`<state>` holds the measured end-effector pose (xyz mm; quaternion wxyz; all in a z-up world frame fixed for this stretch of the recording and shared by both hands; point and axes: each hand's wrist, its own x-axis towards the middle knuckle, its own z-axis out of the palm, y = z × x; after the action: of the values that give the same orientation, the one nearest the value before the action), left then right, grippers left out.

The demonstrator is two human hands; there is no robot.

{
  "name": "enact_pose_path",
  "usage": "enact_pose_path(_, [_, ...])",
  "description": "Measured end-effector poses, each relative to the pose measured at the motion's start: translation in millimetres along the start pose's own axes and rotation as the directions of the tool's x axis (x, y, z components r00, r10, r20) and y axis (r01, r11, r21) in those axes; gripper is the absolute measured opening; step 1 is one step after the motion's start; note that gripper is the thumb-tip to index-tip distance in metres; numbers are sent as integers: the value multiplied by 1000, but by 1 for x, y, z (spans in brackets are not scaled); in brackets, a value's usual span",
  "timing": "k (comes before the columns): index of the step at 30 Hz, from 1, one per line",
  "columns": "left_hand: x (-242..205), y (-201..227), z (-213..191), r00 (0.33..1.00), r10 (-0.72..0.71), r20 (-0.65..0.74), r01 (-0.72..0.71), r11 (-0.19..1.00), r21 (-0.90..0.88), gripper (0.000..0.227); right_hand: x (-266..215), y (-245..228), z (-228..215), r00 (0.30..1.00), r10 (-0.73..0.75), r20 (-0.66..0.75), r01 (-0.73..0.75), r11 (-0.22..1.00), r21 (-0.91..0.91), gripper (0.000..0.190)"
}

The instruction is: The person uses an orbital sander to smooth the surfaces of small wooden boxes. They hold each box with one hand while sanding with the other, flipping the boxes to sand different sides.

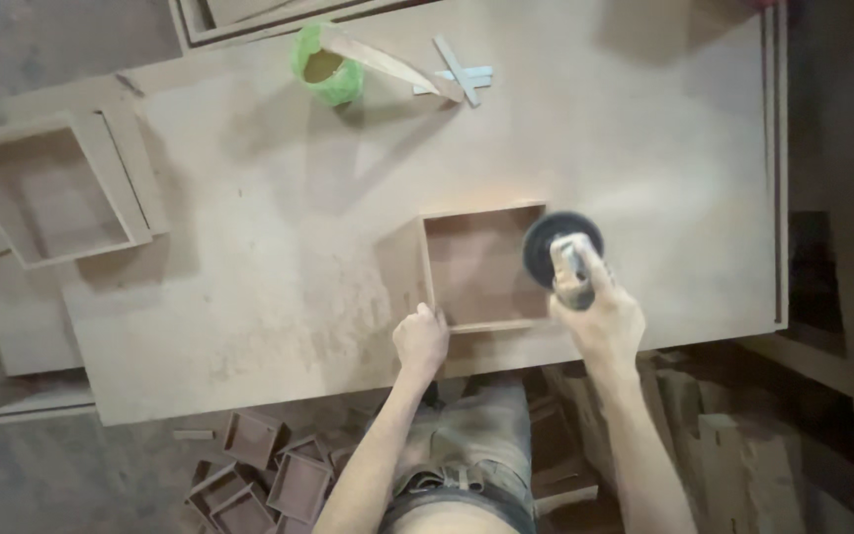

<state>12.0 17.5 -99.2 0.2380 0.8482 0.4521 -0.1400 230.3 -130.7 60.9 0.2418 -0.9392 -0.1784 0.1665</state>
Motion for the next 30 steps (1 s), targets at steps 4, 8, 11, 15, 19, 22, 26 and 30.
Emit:
enact_pose_path(4, [1, 3, 9, 1000, -19, -1, 19, 1000, -14, 34, -58, 16, 3, 992, 127, -11, -127, 992, -11, 80])
enact_pose_path(8, [-24, 24, 14, 982, -159, 98, 169, 979, -111, 42, -119, 20, -7, 916, 395, -63, -390, 917, 85, 82])
enact_pose_path(11, [-46, 47, -1, 976, -38, 214, 76, 982, -173, 48, -136, 21, -15, 884, 459, -90, -442, 882, 162, 82])
enact_pose_path(15, [-28, 40, -61, 948, 177, -266, -233, 952, -198, 27, -118, 22, -16, 910, 400, -108, -378, 908, 180, 82])
enact_pose_path(19, [36, 30, -90, 808, 324, -492, -440, 887, -138, 30, -68, 7, 0, 969, 244, -47, -227, 945, 236, 76])
enact_pose_path(22, [68, 26, -86, 892, 297, -342, -402, 867, -296, 23, -16, -17, 19, 998, 31, -57, -23, 989, 144, 73])
enact_pose_path(26, [78, 18, -71, 870, 341, -356, -449, 847, -284, 22, 37, -51, 37, 999, -26, -25, 29, 991, 127, 72])
enact_pose_path(30, [78, 13, -65, 874, 330, -357, -435, 859, -270, 24, 57, -59, 37, 997, 49, 56, -52, 998, 44, 72])
